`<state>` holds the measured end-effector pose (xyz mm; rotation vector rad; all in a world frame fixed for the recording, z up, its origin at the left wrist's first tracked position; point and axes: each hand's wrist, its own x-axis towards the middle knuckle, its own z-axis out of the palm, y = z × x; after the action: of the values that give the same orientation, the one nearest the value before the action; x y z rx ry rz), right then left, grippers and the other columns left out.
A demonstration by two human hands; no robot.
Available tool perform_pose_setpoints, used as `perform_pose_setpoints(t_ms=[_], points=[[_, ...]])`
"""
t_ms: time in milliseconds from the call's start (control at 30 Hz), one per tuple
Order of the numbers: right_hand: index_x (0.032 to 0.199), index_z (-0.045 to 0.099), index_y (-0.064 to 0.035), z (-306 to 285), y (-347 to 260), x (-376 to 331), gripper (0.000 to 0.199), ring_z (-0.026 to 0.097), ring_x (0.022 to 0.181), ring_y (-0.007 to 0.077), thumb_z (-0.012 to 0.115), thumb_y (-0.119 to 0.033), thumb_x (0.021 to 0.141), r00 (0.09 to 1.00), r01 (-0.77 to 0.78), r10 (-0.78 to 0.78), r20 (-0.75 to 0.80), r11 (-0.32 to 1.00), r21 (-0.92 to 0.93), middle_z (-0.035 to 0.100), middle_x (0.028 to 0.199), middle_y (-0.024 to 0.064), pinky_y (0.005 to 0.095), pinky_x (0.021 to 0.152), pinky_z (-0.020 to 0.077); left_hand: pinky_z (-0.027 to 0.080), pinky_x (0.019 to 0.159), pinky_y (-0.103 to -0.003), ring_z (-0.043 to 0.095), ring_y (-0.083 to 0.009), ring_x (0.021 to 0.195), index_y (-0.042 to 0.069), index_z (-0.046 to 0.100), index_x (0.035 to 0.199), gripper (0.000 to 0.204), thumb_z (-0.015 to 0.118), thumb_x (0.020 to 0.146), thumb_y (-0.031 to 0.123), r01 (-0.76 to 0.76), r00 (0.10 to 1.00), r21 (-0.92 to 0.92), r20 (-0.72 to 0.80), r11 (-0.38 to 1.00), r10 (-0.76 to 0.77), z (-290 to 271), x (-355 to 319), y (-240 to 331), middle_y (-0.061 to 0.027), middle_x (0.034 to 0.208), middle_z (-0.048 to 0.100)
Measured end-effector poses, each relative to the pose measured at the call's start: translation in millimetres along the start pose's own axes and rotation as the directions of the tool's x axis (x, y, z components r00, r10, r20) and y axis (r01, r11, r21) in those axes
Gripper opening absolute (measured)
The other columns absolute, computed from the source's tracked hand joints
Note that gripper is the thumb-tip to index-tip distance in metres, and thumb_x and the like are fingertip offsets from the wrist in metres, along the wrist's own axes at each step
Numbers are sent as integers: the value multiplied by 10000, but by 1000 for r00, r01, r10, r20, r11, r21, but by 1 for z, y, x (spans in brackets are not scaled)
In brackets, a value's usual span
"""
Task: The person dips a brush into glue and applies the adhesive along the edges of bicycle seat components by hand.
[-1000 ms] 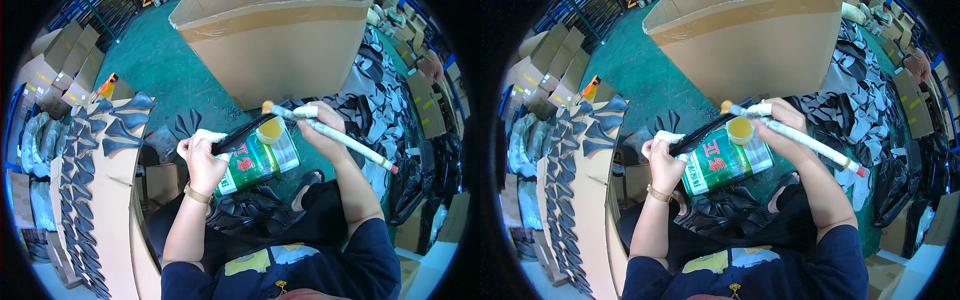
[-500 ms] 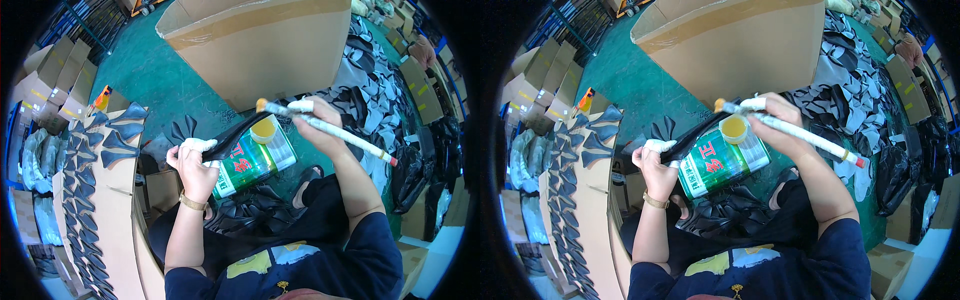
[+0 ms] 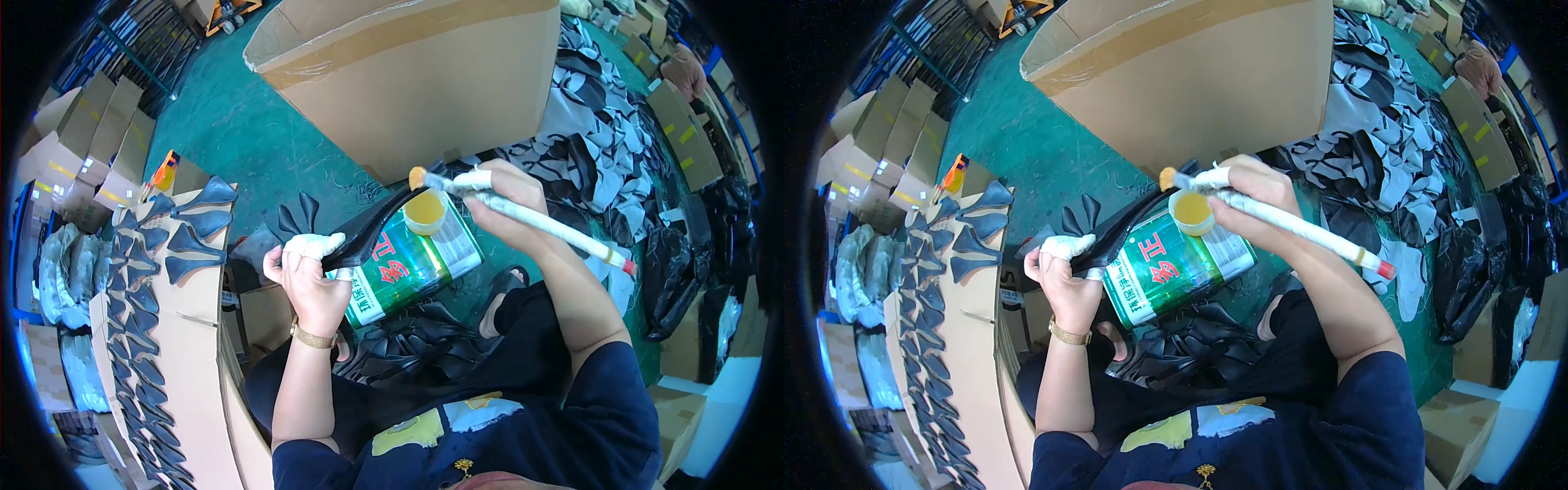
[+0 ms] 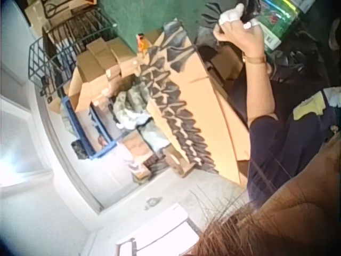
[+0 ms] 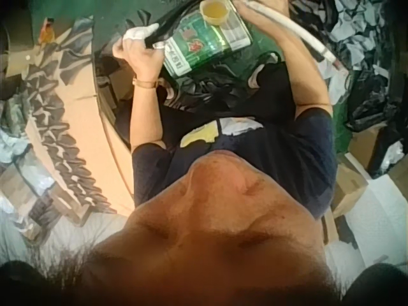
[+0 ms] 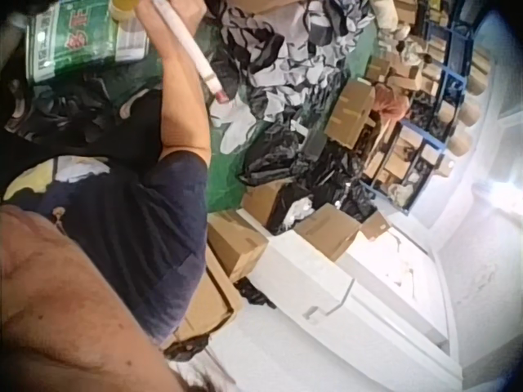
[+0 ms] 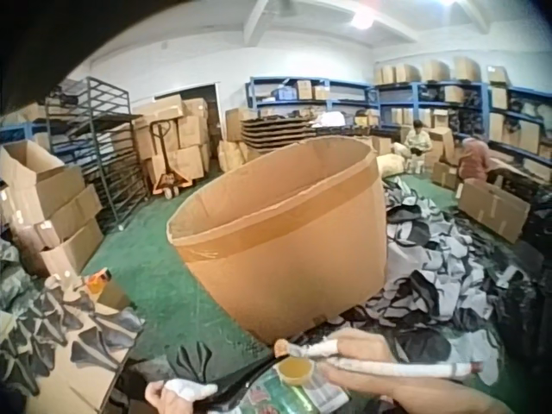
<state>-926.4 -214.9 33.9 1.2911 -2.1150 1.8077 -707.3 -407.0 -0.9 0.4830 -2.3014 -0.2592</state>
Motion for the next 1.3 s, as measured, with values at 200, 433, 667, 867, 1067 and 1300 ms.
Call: perform_pose_setpoints(t_ms=[200, 433, 667, 867, 1067, 1300], points=[[944, 655, 4, -14, 6, 10, 166, 611, 724, 162, 631, -47, 788, 999, 3, -3, -33, 1000, 10, 630, 831, 83, 270, 665, 495, 269, 953, -383, 558, -203, 894, 142, 660, 881, 357, 678, 554, -3, -12, 999, 3, -36, 1000, 12, -1, -4, -4, -8, 846, 595], [957, 653, 6, -9, 8, 5, 171, 611, 722, 157, 626, -49, 797, 997, -15, 16, -76, 1000, 13, 630, 828, 80, 267, 666, 496, 267, 958, -380, 555, -201, 904, 144, 658, 894, 371, 691, 552, 4, -22, 999, -24, -35, 999, 21, -4, -3, 0, -10, 861, 589], [969, 651, 8, -12, 1, 5, 176, 611, 721, 153, 621, -51, 806, 996, -13, 16, -90, 999, 33, 630, 825, 77, 265, 668, 497, 269, 960, -380, 559, -195, 905, 148, 648, 909, 383, 695, 556, 7, -47, 998, 9, -47, 999, 47, -2, -4, -4, -6, 871, 593], [979, 650, 10, -14, 14, 11, 180, 611, 719, 149, 617, -53, 814, 989, -27, 32, -146, 999, 39, 629, 823, 74, 262, 669, 498, 288, 943, -388, 562, -205, 894, 128, 640, 900, 372, 714, 557, 2, -59, 996, -13, -64, 998, 58, 0, -5, -6, -14, 862, 596], [1060, 601, 15, -33, 23, 13, 217, 641, 766, 159, 585, -117, 888, 933, -238, 334, -134, 852, 467, 647, 893, 89, 257, 717, 527, 348, 866, -349, 554, -216, 843, 92, 635, 891, 336, 717, 575, 11, 250, 967, -294, 23, 923, -254, 14, -15, -27, -45, 848, 590], [1068, 580, 16, -28, 22, 11, 241, 646, 787, 160, 600, -151, 895, 890, -372, 443, 111, 563, 738, 647, 929, 104, 272, 723, 541, 415, 773, -352, 549, -250, 804, 60, 626, 854, 310, 822, 619, 109, 381, 917, -527, 113, 759, -382, 16, -11, -18, -60, 831, 592]])
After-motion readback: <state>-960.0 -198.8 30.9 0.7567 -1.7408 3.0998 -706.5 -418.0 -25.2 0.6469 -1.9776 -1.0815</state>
